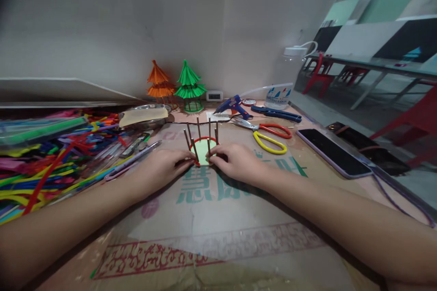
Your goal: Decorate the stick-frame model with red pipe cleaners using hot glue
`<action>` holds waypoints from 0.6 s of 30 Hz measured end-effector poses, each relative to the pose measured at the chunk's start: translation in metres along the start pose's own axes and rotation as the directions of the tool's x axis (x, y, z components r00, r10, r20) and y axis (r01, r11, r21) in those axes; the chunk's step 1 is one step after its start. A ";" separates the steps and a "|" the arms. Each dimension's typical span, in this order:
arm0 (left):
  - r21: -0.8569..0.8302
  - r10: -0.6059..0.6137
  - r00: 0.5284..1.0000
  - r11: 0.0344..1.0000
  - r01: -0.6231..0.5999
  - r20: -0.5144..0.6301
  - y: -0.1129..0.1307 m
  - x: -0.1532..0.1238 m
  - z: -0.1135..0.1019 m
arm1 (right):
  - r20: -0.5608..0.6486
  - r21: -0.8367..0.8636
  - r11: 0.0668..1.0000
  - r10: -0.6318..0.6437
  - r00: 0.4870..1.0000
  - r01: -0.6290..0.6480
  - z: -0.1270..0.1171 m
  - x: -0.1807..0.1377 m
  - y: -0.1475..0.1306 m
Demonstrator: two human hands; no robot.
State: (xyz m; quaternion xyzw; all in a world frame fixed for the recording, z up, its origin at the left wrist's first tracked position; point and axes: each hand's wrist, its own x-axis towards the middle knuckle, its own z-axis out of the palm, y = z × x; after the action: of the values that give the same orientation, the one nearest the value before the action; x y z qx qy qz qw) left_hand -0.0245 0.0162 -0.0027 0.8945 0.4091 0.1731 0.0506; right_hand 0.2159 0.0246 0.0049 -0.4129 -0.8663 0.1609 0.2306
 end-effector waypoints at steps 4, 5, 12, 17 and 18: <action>-0.007 0.028 0.999 1.000 -0.029 -0.042 0.000 0.001 -0.001 | 0.017 -0.103 0.995 0.009 1.000 -0.007 0.000 -0.006 -0.007; -0.015 0.030 0.998 0.999 -0.031 -0.049 0.000 0.001 -0.001 | 0.025 -0.117 0.993 0.012 1.000 -0.009 0.000 -0.007 -0.009; -0.088 0.003 0.998 0.996 -0.008 -0.055 0.002 0.003 0.003 | 0.053 -0.126 0.992 0.026 0.998 -0.019 -0.001 -0.005 -0.011; -0.154 -0.109 0.993 0.983 0.102 -0.037 0.005 0.005 0.005 | 0.036 -0.161 0.987 0.037 0.999 -0.031 -0.003 -0.005 -0.014; -0.156 -0.120 0.992 0.981 0.113 -0.039 0.005 0.005 0.005 | 0.028 -0.197 0.980 0.035 0.999 -0.029 -0.003 -0.006 -0.015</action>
State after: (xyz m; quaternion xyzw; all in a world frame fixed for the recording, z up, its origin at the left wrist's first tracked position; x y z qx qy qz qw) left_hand -0.0160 0.0167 -0.0048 0.8580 0.4472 0.2225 0.1196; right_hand 0.2112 0.0111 0.0133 -0.4449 -0.8746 0.0848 0.1728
